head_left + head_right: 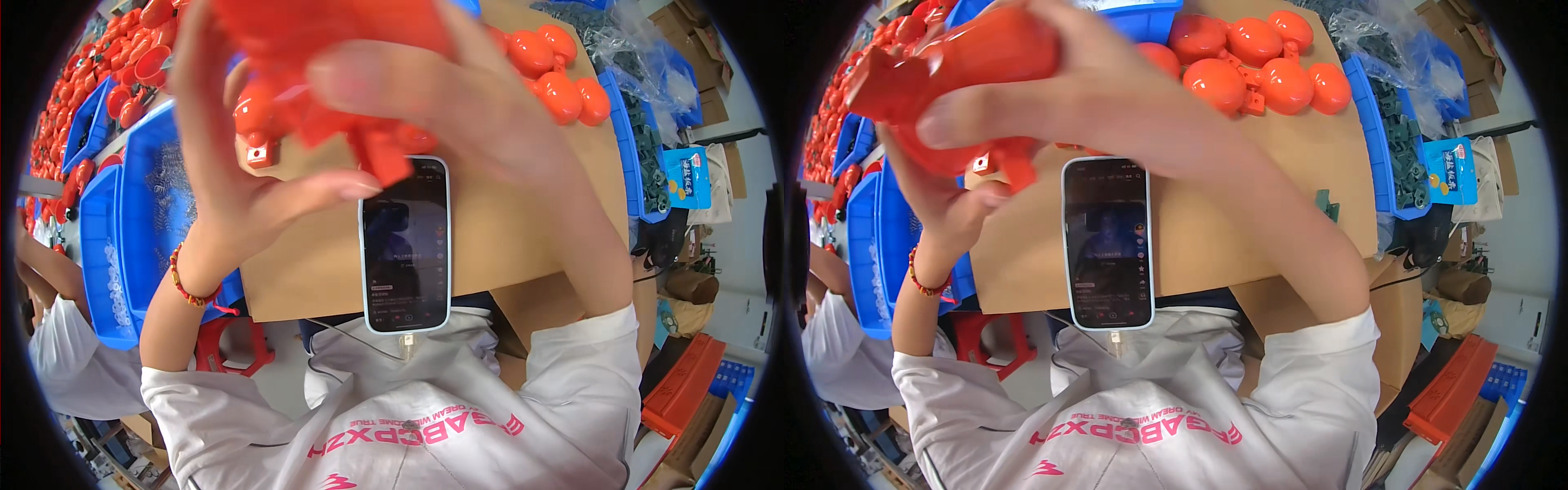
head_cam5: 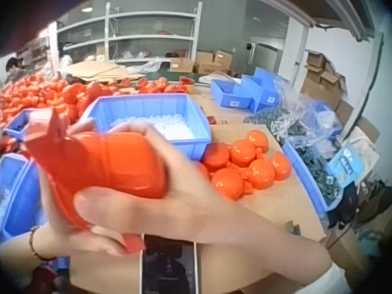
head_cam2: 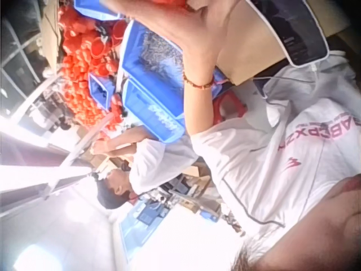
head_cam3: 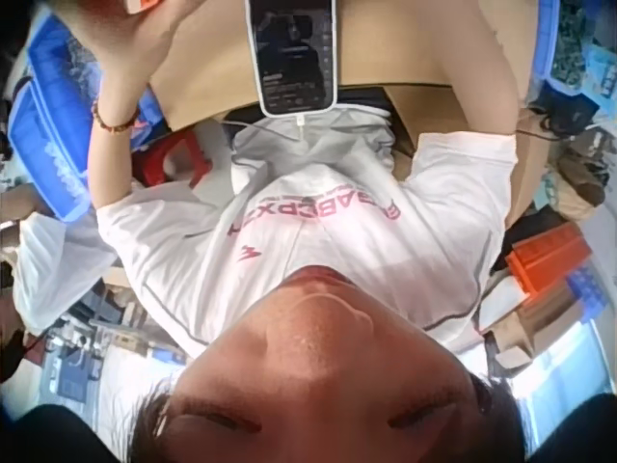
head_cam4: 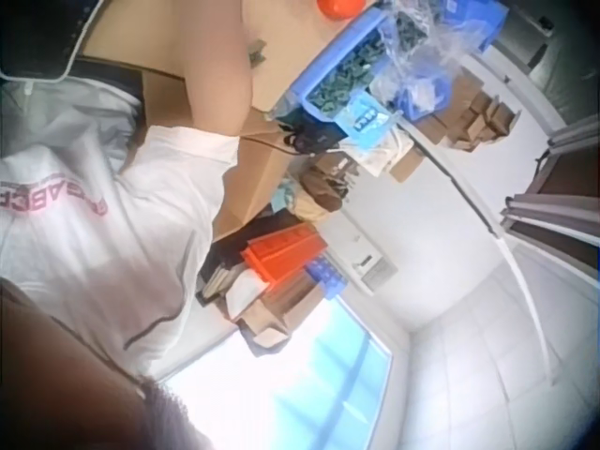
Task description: Assembling red plastic poultry drinking bowls by connecting bowl components, green plastic pieces, and metal springs.
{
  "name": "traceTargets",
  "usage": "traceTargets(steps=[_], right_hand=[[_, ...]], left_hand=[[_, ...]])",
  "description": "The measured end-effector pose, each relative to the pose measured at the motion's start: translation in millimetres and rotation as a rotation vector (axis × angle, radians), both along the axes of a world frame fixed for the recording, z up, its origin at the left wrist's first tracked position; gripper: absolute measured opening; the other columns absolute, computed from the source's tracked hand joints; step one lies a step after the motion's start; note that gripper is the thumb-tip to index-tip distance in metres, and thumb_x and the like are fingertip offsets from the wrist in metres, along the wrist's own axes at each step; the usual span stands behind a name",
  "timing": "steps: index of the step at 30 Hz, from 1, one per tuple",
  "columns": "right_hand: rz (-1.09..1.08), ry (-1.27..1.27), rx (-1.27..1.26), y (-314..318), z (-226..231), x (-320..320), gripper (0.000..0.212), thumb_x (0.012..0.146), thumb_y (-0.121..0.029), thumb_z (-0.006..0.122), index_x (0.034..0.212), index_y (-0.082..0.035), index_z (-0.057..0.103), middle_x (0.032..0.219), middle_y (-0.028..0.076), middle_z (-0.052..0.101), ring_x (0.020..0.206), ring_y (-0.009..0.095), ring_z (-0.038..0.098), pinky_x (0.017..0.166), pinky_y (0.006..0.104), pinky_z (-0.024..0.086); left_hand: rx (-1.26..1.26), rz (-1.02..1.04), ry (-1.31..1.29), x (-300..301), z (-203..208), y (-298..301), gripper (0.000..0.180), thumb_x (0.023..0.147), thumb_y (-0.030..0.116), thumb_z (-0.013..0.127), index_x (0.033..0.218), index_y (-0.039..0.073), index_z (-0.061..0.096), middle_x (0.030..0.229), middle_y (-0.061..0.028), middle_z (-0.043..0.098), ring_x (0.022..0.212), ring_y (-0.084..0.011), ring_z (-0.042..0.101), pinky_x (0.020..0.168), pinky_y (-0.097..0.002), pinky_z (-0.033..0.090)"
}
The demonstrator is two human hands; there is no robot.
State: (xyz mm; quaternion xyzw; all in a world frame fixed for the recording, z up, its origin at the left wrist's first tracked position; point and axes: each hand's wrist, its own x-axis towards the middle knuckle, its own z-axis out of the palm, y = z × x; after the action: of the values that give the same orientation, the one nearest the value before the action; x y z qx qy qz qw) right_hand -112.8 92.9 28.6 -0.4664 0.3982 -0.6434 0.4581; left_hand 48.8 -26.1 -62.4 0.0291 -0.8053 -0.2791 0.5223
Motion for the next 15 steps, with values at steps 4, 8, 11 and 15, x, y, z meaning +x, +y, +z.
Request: traceTargets(steps=[4,8,11,15], right_hand=[[0.254,-0.017,-0.118,-38.8,-19.2,5.1,0.046,0.069,-0.041,0.071,0.096,-0.007,0.058,0.074,0.000,0.058,0.058,0.008,0.053,0.049,0.0198,0.041],[0.307,0.150,-0.014,-44.4,-17.2,5.7,0.055,0.077,-0.060,0.053,0.093,-0.008,0.058,0.067,0.000,0.054,0.049,0.009,0.046,0.044,0.0203,0.036],[0.539,0.099,0.146,-56.7,-32.1,5.5,0.065,0.081,-0.069,0.037,0.096,-0.008,0.057,0.064,0.001,0.053,0.047,0.008,0.044,0.042,0.0215,0.034],[0.578,-0.049,0.071,-53.4,-42.5,7.0,0.075,0.082,-0.073,0.024,0.101,-0.007,0.054,0.061,0.002,0.051,0.045,0.008,0.043,0.040,0.0221,0.031]], left_hand=[[0.036,0.187,0.055,-4.0,30.0,-5.9,0.096,0.074,0.050,0.067,0.137,-0.001,0.015,0.127,-0.0165,0.041,0.113,-0.0266,0.048,0.092,-0.0369,0.044],[-0.181,0.233,0.103,-12.0,52.3,0.9,0.091,0.076,0.050,0.065,0.135,-0.001,0.018,0.124,-0.0201,0.043,0.109,-0.0299,0.051,0.086,-0.0382,0.049],[-0.163,0.211,0.088,-10.8,56.4,3.7,0.091,0.075,0.048,0.066,0.135,-0.001,0.017,0.123,-0.0208,0.043,0.108,-0.0305,0.052,0.086,-0.0387,0.049],[-0.106,0.176,0.057,-13.6,56.0,6.4,0.092,0.074,0.045,0.067,0.136,0.000,0.017,0.123,-0.0217,0.043,0.108,-0.0313,0.052,0.086,-0.0393,0.049]])
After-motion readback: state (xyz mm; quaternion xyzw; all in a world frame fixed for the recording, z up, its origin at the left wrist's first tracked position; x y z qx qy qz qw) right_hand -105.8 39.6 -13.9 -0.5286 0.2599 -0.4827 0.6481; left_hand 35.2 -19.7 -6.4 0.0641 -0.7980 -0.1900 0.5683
